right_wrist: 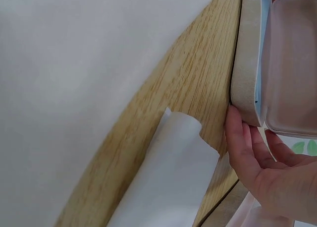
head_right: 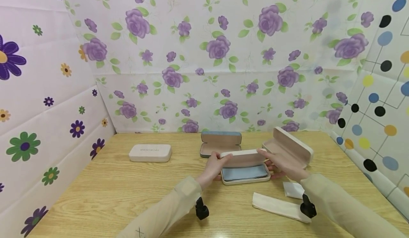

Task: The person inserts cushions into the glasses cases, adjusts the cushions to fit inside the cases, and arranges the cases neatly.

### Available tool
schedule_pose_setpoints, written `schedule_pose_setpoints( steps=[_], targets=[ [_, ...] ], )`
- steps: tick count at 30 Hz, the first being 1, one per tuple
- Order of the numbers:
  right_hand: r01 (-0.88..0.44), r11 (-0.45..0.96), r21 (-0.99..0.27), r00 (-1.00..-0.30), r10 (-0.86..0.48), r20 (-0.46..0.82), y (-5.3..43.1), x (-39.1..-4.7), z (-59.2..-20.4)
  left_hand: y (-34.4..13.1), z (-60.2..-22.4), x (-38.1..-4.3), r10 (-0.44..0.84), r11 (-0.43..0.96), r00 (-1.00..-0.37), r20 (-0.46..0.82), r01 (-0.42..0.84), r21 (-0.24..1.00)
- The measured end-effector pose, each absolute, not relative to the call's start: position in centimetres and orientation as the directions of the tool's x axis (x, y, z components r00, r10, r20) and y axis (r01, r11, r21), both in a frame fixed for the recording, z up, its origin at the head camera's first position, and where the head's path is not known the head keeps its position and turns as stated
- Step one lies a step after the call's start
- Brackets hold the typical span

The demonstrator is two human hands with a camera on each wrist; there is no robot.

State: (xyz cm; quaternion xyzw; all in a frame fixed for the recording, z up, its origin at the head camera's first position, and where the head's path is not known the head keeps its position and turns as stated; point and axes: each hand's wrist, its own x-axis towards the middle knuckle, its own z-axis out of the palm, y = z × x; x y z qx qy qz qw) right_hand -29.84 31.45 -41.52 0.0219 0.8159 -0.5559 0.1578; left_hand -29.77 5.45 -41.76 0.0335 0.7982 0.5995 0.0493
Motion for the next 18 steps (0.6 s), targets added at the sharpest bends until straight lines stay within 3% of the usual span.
schedule_pose_setpoints(
  steps=[8,18],
  targets=[
    [0.180,0.428,-0.886,-0.942,-0.185,-0.281,31.54,-29.96,-41.49,5.24,-42.10,-29.94,0.112,0.247,-0.994,-0.017,0.011,0.969],
    [0.189,0.379,-0.906,-0.943,-0.189,-0.276,32.01,-30.03,-41.83,5.07,-42.08,-30.03,0.134,0.221,-0.990,-0.041,-0.011,0.975]
  ],
)
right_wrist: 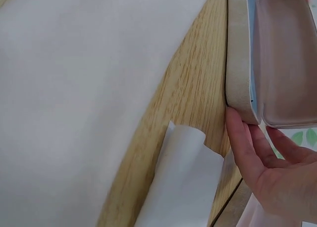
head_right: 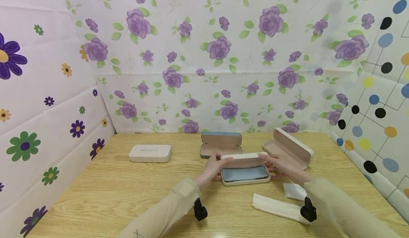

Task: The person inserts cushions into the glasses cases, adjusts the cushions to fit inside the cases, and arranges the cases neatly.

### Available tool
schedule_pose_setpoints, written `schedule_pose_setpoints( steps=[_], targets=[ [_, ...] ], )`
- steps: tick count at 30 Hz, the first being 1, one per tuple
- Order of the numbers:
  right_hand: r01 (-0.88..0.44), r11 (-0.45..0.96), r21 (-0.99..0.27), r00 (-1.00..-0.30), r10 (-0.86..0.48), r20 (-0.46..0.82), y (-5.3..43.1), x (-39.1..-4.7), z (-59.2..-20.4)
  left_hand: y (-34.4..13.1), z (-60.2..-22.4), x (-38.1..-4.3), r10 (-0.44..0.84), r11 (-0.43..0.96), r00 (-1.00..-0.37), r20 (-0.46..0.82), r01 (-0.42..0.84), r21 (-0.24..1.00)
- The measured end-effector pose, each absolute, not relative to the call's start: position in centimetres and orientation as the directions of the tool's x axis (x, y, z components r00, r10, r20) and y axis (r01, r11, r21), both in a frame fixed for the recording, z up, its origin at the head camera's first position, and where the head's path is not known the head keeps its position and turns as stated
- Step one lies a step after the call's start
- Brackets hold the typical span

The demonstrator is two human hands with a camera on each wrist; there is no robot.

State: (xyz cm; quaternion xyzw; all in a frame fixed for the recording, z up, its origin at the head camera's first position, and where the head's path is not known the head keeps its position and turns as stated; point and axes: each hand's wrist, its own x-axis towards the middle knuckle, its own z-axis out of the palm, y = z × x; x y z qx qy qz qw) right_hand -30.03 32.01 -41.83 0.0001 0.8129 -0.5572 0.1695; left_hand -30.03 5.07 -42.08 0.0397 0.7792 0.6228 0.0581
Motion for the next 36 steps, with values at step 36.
schedule_pose_setpoints(
  steps=[36],
  targets=[
    [0.214,0.251,-0.944,-0.917,-0.280,-0.283,33.1,-30.1,-42.4,3.7,-41.3,-29.5,0.291,0.145,-0.953,-0.079,-0.037,0.989]
  ],
)
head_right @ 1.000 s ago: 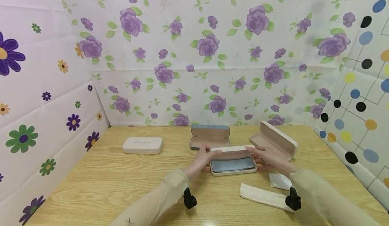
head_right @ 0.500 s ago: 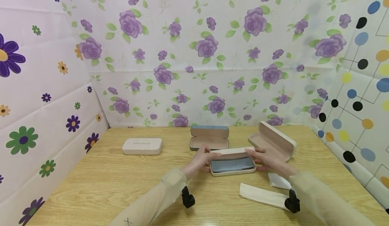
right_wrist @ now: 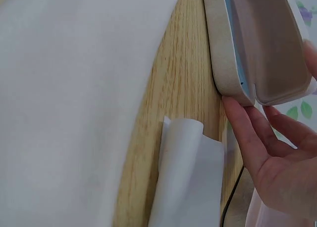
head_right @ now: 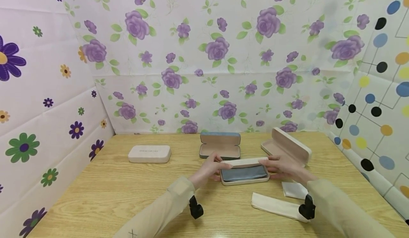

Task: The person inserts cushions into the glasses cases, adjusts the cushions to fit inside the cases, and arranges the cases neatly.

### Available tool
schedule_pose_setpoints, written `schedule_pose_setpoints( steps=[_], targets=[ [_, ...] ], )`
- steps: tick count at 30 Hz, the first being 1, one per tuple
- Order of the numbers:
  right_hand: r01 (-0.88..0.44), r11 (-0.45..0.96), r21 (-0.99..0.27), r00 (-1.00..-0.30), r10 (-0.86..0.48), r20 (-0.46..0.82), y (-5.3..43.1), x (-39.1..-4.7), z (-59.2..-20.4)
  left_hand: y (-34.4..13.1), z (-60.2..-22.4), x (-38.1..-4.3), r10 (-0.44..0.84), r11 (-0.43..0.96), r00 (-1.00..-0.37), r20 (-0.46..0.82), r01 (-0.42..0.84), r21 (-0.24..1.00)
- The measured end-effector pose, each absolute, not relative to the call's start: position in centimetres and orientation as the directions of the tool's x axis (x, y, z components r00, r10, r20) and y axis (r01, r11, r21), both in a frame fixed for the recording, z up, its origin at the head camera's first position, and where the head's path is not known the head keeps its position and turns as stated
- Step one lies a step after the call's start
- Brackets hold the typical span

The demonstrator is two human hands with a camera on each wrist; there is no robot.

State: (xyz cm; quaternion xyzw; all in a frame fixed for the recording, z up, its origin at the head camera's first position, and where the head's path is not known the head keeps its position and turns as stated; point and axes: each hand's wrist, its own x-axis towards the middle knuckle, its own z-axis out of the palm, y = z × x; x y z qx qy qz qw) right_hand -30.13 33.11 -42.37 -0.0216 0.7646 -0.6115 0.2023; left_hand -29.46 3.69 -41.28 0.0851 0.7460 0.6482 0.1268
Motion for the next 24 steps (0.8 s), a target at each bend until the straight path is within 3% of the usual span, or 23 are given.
schedule_pose_setpoints(
  steps=[9,15,21,24],
  targets=[
    [0.210,0.218,-0.953,-0.899,-0.340,-0.276,33.7,-30.3,-42.5,3.0,-41.7,-29.6,0.381,0.081,-0.923,-0.058,-0.029,0.996],
    [0.120,0.234,-0.965,-0.892,-0.401,-0.209,34.1,-29.8,-42.5,2.9,-42.1,-29.8,0.393,0.092,-0.918,-0.050,-0.015,0.996],
    [-0.157,0.399,-0.903,-0.911,-0.411,-0.023,33.8,-30.0,-43.3,3.0,-42.5,-29.6,0.357,0.352,-0.931,0.069,0.203,0.914],
    [-0.188,0.409,-0.893,-0.910,-0.415,0.001,33.6,-30.1,-43.5,3.0,-42.7,-29.6,0.368,0.446,-0.921,0.127,0.294,0.845]
  ],
)
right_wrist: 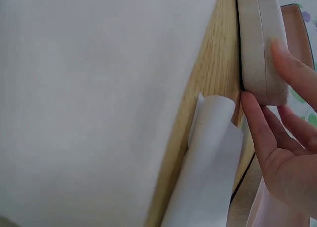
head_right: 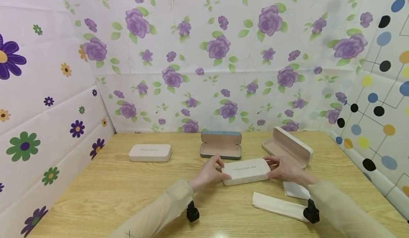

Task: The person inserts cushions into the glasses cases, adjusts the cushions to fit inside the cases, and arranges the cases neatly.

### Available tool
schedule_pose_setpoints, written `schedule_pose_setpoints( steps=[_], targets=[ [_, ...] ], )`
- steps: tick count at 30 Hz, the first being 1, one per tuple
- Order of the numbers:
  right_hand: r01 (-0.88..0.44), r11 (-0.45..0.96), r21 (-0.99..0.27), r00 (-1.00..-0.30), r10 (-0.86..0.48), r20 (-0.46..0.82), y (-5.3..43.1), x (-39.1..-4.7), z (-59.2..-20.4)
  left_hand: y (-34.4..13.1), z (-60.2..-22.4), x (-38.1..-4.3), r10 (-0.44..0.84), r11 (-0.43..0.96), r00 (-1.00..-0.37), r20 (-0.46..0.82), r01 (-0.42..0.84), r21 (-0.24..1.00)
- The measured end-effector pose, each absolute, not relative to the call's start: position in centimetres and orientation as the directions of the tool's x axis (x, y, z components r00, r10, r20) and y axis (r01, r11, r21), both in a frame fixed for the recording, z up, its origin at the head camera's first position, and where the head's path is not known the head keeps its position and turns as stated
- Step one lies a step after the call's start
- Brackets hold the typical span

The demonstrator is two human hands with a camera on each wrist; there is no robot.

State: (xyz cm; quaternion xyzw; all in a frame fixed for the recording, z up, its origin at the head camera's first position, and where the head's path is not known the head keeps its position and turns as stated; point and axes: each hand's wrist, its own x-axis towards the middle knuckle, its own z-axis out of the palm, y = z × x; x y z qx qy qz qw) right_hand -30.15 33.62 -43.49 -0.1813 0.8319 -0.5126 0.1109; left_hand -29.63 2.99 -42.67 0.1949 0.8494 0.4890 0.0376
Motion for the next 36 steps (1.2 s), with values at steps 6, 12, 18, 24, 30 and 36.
schedule_pose_setpoints(
  steps=[6,12,18,24,30,36],
  targets=[
    [-0.218,0.428,-0.877,-0.895,-0.445,0.006,33.5,-30.4,-43.0,2.9,-42.6,-29.8,0.368,0.450,-0.921,0.126,0.295,0.843],
    [-0.214,0.403,-0.890,-0.863,-0.505,-0.022,33.8,-30.8,-42.9,2.6,-42.7,-30.0,0.383,0.454,-0.914,0.133,0.312,0.834],
    [-0.219,0.378,-0.900,-0.840,-0.542,-0.024,33.5,-31.0,-43.2,1.9,-42.8,-30.3,0.393,0.428,-0.911,0.126,0.302,0.852],
    [-0.144,0.397,-0.907,-0.851,-0.517,-0.091,32.4,-31.0,-43.2,0.6,-42.7,-30.4,0.385,0.371,-0.917,0.107,0.260,0.891],
    [-0.115,0.438,-0.892,-0.854,-0.502,-0.137,30.6,-30.9,-42.7,-1.6,-42.8,-30.9,0.434,0.346,-0.895,0.106,0.274,0.897],
    [-0.151,0.366,-0.918,-0.837,-0.541,-0.078,28.6,-31.4,-42.6,-3.6,-42.5,-31.5,0.474,0.328,-0.878,0.071,0.250,0.911]
  ],
)
